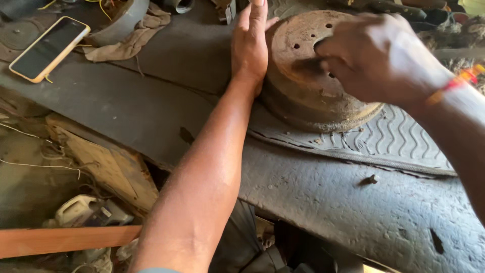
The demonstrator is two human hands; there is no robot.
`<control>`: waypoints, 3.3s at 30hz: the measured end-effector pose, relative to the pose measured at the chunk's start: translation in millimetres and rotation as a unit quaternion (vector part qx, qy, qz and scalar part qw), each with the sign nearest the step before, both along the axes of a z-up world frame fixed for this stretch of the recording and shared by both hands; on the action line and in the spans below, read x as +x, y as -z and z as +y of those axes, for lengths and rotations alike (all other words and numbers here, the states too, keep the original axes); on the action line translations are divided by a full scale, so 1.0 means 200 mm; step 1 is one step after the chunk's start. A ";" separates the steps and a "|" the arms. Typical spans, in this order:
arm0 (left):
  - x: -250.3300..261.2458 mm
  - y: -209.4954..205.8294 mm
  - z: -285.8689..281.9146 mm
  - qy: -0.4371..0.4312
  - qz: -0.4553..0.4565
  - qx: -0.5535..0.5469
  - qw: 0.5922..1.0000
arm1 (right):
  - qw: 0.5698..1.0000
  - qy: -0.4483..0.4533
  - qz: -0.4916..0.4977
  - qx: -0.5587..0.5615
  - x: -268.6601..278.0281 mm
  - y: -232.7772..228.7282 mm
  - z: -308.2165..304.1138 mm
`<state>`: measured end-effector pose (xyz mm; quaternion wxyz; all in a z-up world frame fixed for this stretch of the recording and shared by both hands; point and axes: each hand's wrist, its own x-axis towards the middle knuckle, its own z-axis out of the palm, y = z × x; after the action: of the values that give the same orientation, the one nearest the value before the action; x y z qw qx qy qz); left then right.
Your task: The person scrapes rust and debris from the surface of a brake drum using a metal tool while holding the drum steady with their other hand.
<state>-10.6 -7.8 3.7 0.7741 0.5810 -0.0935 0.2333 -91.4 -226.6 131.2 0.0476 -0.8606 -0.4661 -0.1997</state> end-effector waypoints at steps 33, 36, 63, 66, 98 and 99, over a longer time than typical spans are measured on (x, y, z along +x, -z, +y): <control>0.01 -0.02 0.03 0.014 -0.023 -0.009 1.000 | 0.971 0.225 0.085 0.009 0.41 0.03 0.18; 0.03 -0.03 0.01 0.013 -0.009 -0.015 1.000 | 0.970 0.169 0.114 0.135 0.40 0.11 -0.05; -0.04 -0.04 0.05 0.015 0.035 0.028 0.999 | 0.975 0.207 0.073 0.031 0.25 -0.01 -0.25; -0.03 -0.04 0.06 0.002 0.031 0.029 0.999 | 0.974 0.217 0.048 0.038 0.09 -0.05 -0.39; 0.02 -0.02 0.05 -0.005 0.007 0.034 0.999 | 0.947 0.314 0.056 0.033 0.22 0.03 -0.52; 0.02 -0.01 0.04 -0.012 0.009 0.037 0.999 | 0.920 0.347 0.140 0.114 0.21 0.03 -0.46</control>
<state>-6.5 0.7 5.6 0.7503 0.6120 -0.0878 0.2341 -49.6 -319.4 124.9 0.1381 -0.9762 -0.1013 -0.1333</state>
